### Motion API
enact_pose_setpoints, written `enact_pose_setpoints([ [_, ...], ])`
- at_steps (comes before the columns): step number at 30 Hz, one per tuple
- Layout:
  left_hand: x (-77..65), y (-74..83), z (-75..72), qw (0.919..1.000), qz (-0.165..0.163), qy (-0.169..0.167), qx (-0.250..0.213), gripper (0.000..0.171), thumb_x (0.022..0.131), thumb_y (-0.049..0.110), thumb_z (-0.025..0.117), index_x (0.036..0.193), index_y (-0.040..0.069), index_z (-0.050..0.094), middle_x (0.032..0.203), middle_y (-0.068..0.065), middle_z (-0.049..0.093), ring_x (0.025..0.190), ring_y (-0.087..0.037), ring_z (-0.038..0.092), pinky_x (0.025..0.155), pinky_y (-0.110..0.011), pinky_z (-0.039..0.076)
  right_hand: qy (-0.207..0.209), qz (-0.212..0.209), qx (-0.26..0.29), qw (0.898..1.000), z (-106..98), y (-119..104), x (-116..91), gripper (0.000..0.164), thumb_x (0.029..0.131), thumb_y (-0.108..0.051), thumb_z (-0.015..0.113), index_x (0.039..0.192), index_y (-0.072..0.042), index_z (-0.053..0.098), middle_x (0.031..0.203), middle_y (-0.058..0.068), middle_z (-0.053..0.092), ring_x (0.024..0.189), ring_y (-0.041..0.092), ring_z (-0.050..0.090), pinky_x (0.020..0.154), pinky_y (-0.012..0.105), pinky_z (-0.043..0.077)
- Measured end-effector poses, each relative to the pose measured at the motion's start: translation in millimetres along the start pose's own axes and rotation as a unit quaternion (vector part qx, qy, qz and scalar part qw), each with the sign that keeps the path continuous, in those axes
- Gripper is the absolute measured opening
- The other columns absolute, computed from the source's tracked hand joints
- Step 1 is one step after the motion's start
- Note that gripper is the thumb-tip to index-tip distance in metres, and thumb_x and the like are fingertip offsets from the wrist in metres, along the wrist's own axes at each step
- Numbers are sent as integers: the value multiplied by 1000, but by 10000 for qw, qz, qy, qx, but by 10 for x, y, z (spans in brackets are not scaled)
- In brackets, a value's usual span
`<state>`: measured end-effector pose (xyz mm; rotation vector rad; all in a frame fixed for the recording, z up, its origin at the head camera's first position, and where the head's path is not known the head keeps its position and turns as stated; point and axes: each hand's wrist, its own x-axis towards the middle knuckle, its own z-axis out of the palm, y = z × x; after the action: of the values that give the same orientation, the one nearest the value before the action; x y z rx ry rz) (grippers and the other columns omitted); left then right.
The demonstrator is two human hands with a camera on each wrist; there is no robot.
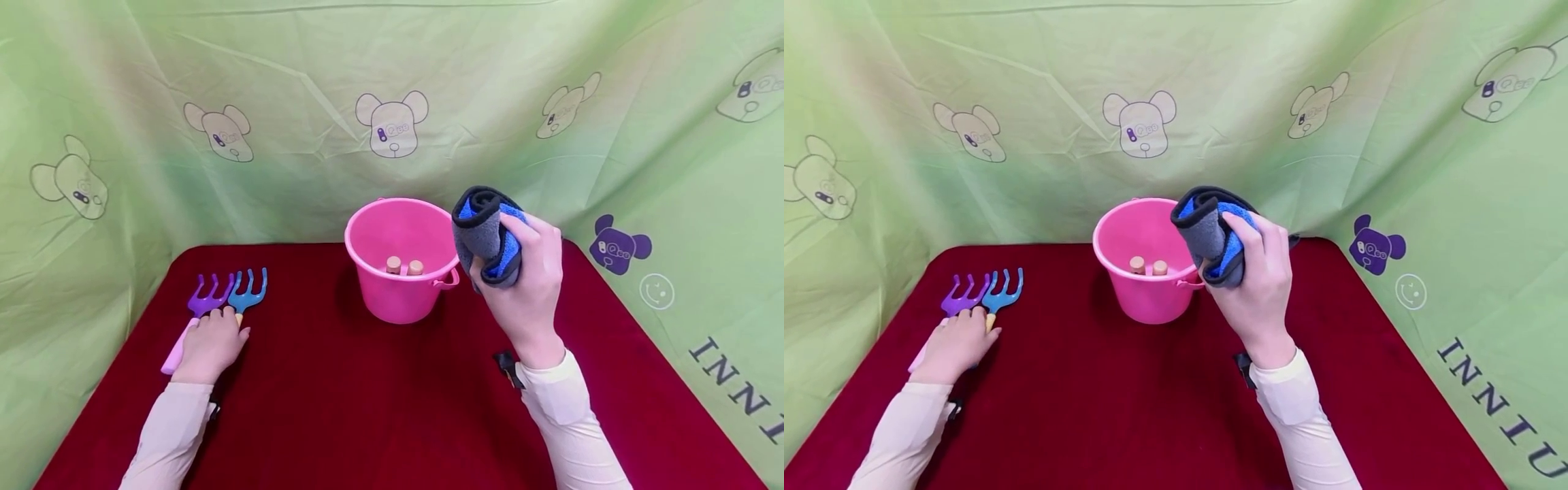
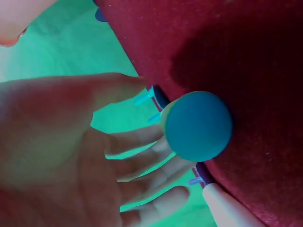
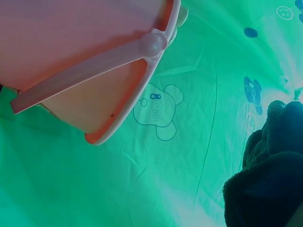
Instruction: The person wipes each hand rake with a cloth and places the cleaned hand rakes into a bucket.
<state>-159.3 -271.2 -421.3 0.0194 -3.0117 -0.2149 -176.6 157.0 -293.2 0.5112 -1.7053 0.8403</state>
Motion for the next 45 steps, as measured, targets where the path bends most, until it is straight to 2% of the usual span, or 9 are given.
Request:
enact_pose_setpoints([
  [5, -12, -43, 38, 9999, 14, 138, -19, 40, 85, 19, 67, 97, -17, 52, 87, -39, 60, 84, -52, 58, 68, -62, 49, -34, -2, 19, 10000, 13, -3, -7, 44, 71, -8, 71, 112, 3, 61, 110, 32, 64, 103, 40, 57, 85, 57, 47],
  [10, -26, -55, 38, 9999, 12, 141, 44, 36, 83, 14, 67, 92, -16, 51, 81, -36, 61, 80, -50, 59, 65, -60, 49, -9, -67, 53, 10000, 39, -39, 9, 43, 70, -7, 71, 111, 3, 61, 109, 32, 64, 102, 41, 57, 85, 57, 47],
  [18, -57, -57, 39, 9981, 145, 588, 80, 26, 78, 3, 65, 86, -18, 53, 75, -36, 59, 68, -50, 58, 58, -59, 49, 20, -117, 93, 9999, 66, -89, 34, 42, 70, -7, 70, 110, 5, 62, 108, 33, 64, 101, 42, 57, 85, 57, 47],
  [23, -46, -66, 22, 9993, -84, 311, -174, 26, 78, 5, 60, 86, -19, 52, 76, -36, 56, 70, -51, 56, 60, -61, 49, 24, -135, 88, 9999, 85, -55, 24, 43, 70, -7, 71, 110, 4, 62, 109, 32, 64, 101, 41, 57, 85, 57, 47],
  [28, -27, -61, 4, 9986, -393, -108, -334, 36, 84, 14, 59, 92, -20, 52, 87, -39, 54, 75, -53, 55, 61, -63, 50, -8, -127, 70, 9999, 88, -34, 12, 43, 71, -8, 71, 111, 3, 62, 110, 32, 64, 103, 41, 57, 85, 58, 47],
  [31, -11, -49, 10, 9979, -487, -239, -348, 41, 87, 17, 58, 98, -22, 50, 93, -40, 52, 78, -54, 56, 61, -64, 50, -58, -82, 43, 9999, 70, -18, -3, 43, 72, -9, 71, 112, 3, 61, 111, 31, 64, 104, 40, 57, 85, 58, 47],
  [34, -3, -19, 24, 9974, -528, -255, -416, 42, 88, 16, 57, 102, -23, 48, 95, -41, 52, 78, -55, 57, 61, -64, 51, -78, -36, 16, 10000, 47, 5, -23, 44, 72, -9, 71, 113, 2, 61, 111, 31, 64, 104, 39, 56, 84, 58, 47],
  [40, 6, -9, 27, 9967, -538, -253, -560, 37, 89, 10, 50, 103, -24, 45, 88, -44, 58, 71, -55, 60, 62, -63, 51, -71, -62, 51, 9999, 52, 12, -44, 44, 72, -8, 71, 113, 3, 61, 110, 32, 64, 103, 40, 56, 84, 58, 47],
  [45, -13, -4, 51, 9977, -422, 58, -533, 32, 93, 10, 46, 95, -22, 47, 82, -42, 59, 69, -54, 59, 63, -64, 51, -64, -86, 69, 9999, 57, 3, -44, 44, 71, -8, 71, 112, 4, 61, 110, 32, 64, 103, 41, 56, 84, 58, 46],
])
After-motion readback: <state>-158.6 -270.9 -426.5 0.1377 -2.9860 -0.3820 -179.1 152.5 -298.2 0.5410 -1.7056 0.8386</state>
